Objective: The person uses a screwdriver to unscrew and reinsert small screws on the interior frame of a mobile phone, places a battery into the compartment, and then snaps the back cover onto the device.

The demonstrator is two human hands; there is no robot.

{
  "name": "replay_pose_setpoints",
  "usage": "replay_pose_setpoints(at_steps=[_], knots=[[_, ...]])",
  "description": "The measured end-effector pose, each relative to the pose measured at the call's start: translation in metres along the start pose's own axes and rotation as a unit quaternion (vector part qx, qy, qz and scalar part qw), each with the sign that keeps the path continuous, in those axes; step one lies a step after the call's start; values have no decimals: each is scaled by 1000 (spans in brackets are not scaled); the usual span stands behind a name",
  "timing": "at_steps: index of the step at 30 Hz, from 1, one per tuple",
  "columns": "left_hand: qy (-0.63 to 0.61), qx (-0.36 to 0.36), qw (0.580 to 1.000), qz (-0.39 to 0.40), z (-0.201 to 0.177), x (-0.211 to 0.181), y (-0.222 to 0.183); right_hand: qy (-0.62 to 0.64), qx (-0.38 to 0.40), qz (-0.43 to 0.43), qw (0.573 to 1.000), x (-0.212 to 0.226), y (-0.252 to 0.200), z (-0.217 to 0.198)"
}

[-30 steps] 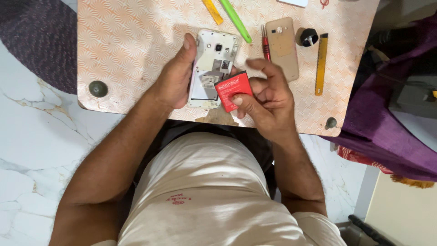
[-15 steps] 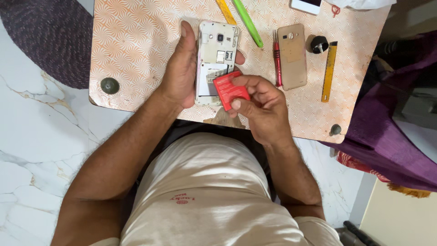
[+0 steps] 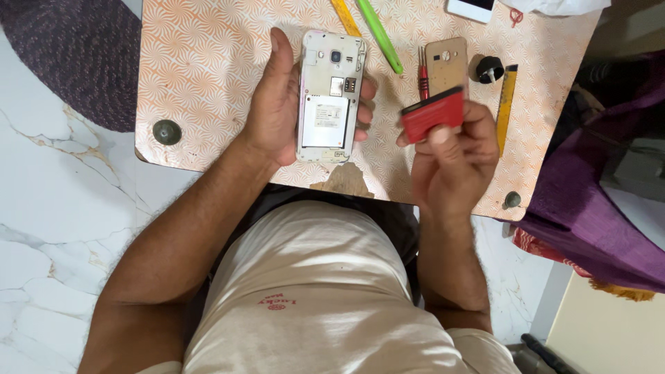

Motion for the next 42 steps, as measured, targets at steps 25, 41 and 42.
replay_pose_setpoints(at_steps=[25, 41, 42], knots=[[3, -49, 998, 46, -4, 4, 4, -221, 78, 115, 965, -27, -24, 56], [1, -75, 997, 30, -5, -1, 2, -476, 251, -130, 833, -17, -8, 75], [28, -71, 997, 32, -5, -3, 2, -490, 267, -141, 818, -13, -6, 73]])
Point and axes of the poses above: each hand's wrist, its own y-axis towards the middle knuckle, its own z-axis out of the palm, x = y × z, the point moved 2 cm from there along y, towards the middle knuckle, and after that the axes turned 3 degrees about -z, right-handed, at the moved point
